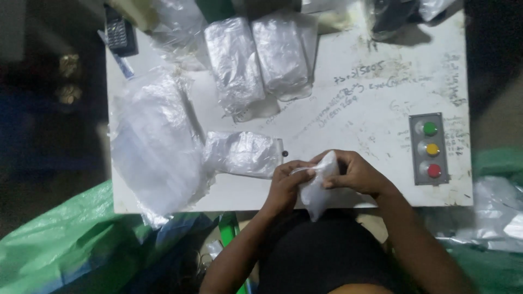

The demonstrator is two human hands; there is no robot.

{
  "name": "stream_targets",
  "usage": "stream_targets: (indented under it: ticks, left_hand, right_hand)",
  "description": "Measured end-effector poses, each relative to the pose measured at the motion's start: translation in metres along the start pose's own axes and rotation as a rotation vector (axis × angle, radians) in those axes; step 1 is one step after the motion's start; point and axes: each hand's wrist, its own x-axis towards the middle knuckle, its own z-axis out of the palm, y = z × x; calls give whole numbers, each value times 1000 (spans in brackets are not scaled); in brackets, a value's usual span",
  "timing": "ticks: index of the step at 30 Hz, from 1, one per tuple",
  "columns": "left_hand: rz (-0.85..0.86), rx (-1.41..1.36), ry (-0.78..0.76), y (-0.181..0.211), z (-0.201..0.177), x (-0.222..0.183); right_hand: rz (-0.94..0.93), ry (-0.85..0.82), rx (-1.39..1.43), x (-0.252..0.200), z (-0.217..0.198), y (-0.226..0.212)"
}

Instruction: Folding individual plastic bags and packing them into a larger plastic sleeve at a factory workstation.

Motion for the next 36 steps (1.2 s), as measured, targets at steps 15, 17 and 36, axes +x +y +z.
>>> stream_targets:
  ticks: [15,17,36]
  left_hand:
    - [1039,1611,138,32,-82,-13]
    - [852,1359,85,36,-58,-23]
    - [452,696,166,40,-23,-22]
  right_hand:
    - [421,1306,-142,-294,-193,122]
    - [321,1346,-394,-300,-190,149]
    - [168,188,-455,-6,36,-56]
